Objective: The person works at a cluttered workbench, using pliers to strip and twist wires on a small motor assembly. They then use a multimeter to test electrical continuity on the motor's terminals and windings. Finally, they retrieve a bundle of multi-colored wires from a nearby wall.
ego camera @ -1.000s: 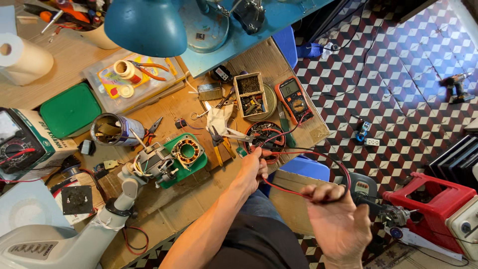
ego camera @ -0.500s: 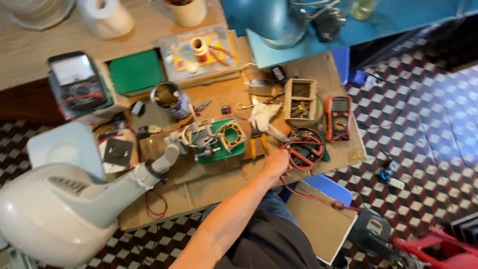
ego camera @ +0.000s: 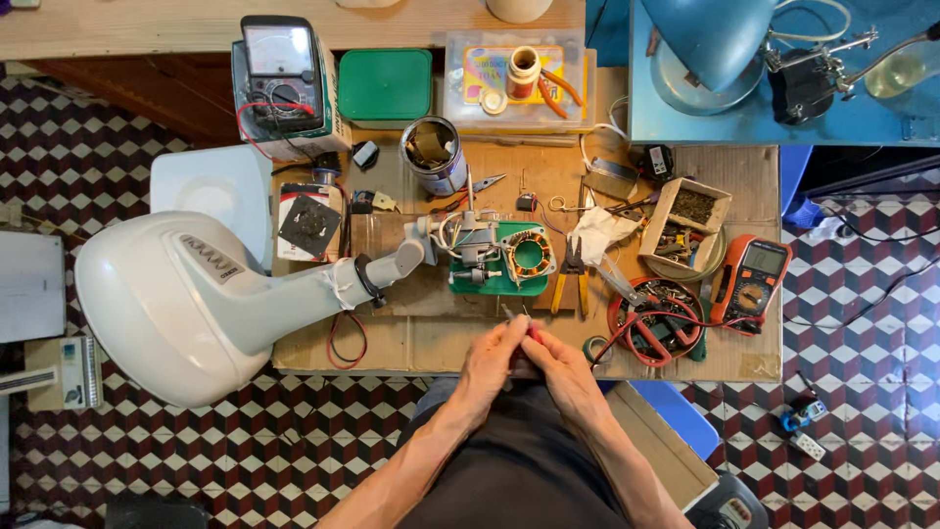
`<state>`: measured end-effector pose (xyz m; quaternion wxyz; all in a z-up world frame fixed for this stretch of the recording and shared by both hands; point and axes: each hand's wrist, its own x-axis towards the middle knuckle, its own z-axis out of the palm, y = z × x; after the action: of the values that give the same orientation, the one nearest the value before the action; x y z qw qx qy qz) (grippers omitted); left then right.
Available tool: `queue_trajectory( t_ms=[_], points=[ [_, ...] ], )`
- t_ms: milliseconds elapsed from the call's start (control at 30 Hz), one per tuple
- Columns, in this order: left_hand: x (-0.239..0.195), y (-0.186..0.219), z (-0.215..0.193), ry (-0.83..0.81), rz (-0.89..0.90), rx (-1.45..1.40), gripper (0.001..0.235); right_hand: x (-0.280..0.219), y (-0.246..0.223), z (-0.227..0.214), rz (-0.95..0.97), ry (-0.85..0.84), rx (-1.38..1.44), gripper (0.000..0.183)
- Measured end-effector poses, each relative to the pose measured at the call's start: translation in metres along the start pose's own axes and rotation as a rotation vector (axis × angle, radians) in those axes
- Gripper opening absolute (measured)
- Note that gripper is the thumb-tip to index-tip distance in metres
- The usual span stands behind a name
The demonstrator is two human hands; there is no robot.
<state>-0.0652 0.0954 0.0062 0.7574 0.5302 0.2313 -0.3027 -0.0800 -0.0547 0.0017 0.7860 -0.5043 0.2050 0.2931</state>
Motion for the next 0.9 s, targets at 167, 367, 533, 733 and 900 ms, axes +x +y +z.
queue_trajectory(
  t_ms=[167,367,533,733,900],
  points=[
    [0.03,-0.008,-0.049,0.075,0.074,0.047,0.041,0.005,-0.001,-0.002,-0.06,0.404,-0.387,0.028],
    [0.073,-0.038,-0.054,0.171,-0.005,0.228,0.033,0.051,-0.016,0.019,-0.245,0.583,-0.796,0.033],
    [0.092,-0.043,-0.051,0.08,-0.014,-0.131,0.033,0.092,-0.017,0.023,-0.519,0.502,-1.172,0.034],
    [0.097,-0.035,-0.034,0.052,0.03,-0.204,0.039,0.119,-0.015,-0.018,-0.021,0.332,-0.44,0.019],
    [0.101,-0.023,-0.022,0.129,-0.108,-0.273,0.046,0.118,-0.017,-0.04,0.089,0.251,-0.306,0.022]
  ],
)
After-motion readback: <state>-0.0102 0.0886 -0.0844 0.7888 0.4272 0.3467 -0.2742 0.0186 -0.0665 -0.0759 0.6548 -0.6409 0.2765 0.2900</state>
